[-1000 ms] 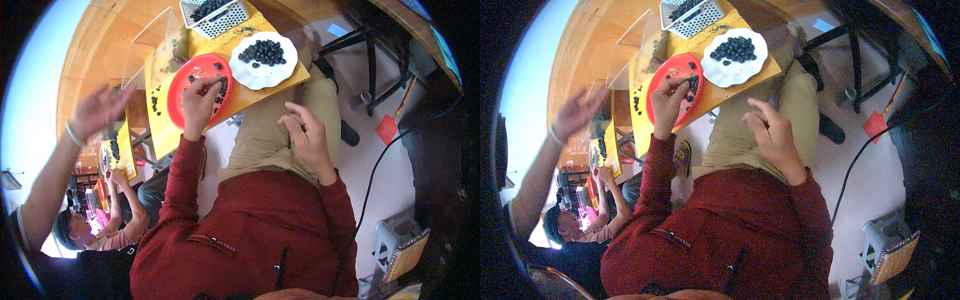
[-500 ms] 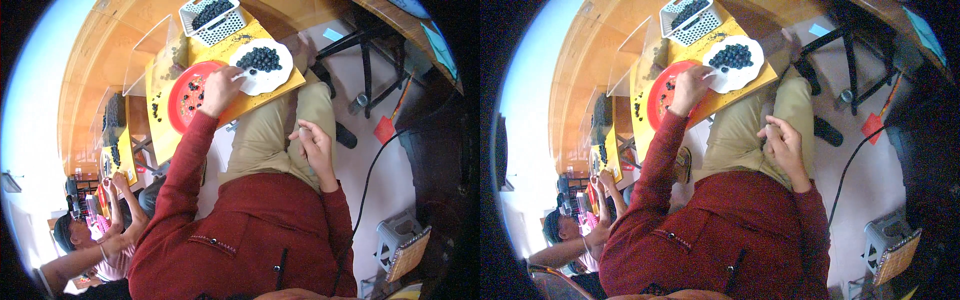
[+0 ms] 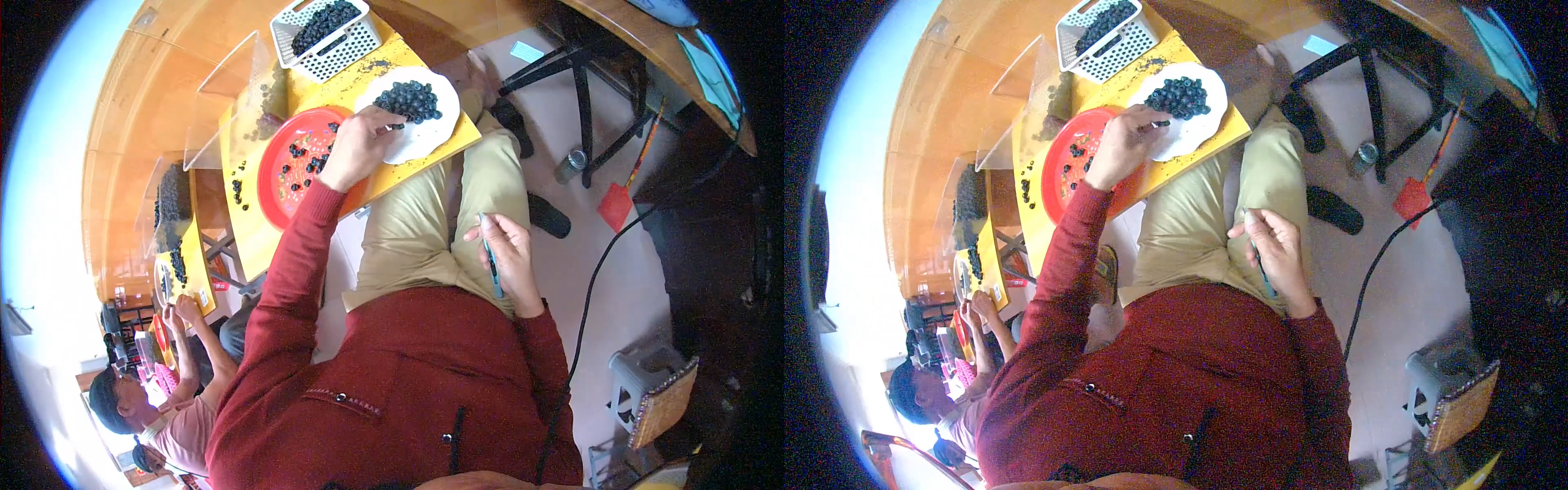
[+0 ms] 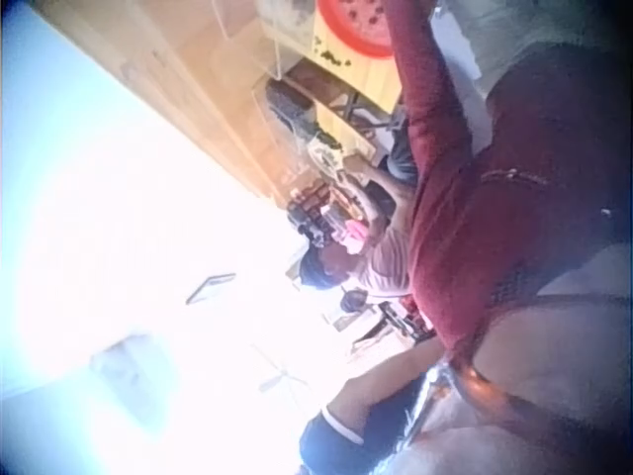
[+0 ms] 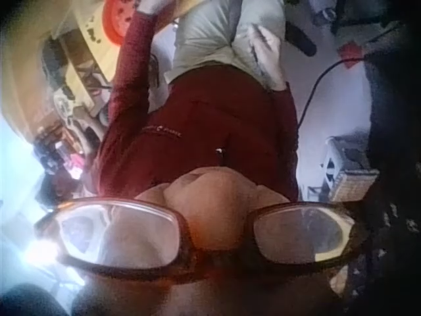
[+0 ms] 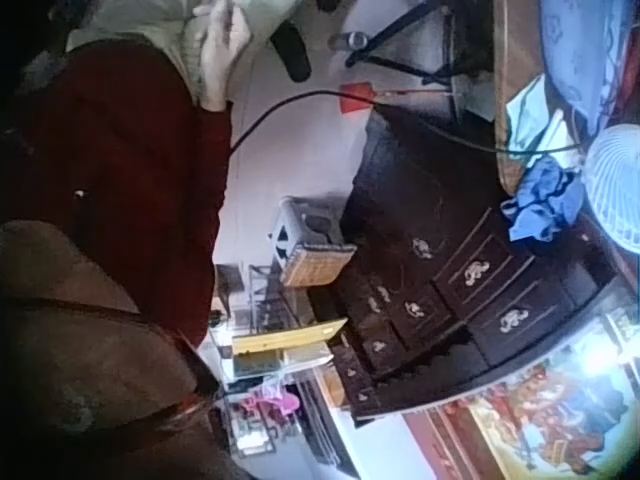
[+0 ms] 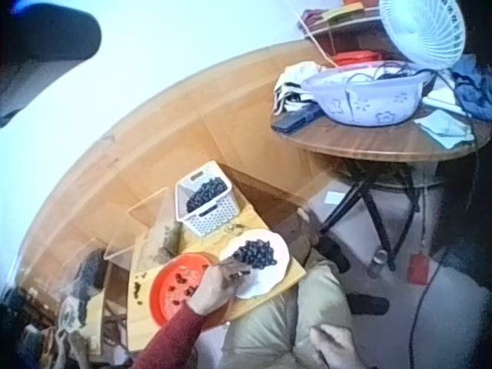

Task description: Sorting dark berries from one container to another on a tabletop.

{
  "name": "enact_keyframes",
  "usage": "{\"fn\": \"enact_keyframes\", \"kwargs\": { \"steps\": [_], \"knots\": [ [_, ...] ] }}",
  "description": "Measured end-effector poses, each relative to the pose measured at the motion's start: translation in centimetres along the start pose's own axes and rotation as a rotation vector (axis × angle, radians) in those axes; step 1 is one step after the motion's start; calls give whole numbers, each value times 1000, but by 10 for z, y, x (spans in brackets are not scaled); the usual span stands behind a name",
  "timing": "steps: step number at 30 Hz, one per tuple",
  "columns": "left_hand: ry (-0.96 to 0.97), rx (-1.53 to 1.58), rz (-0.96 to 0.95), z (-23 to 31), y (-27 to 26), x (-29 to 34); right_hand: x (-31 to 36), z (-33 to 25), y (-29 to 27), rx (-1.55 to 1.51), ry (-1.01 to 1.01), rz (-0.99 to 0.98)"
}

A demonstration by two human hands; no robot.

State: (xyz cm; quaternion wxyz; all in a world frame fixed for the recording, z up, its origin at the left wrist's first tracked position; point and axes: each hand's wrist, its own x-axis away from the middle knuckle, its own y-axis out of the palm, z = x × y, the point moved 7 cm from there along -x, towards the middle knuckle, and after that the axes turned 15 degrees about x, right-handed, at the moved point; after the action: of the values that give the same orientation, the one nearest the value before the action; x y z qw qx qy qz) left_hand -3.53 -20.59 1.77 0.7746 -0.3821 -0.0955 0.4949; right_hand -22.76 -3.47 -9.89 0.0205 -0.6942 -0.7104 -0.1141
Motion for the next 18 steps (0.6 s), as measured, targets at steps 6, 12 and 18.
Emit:
{"fn": "enact_keyframes", "kwargs": {
  "steps": [6,12,18],
  "knots": [
    [-188,610,121,-7,-2,28,2,3,6,-8,119,-69],
    [-219,1121,293,-6,-7,49,-10,-16,14,15,78,-120],
    [-206,1390,375,-2,-5,67,-28,-46,28,41,-1,-159]
  ]
}}
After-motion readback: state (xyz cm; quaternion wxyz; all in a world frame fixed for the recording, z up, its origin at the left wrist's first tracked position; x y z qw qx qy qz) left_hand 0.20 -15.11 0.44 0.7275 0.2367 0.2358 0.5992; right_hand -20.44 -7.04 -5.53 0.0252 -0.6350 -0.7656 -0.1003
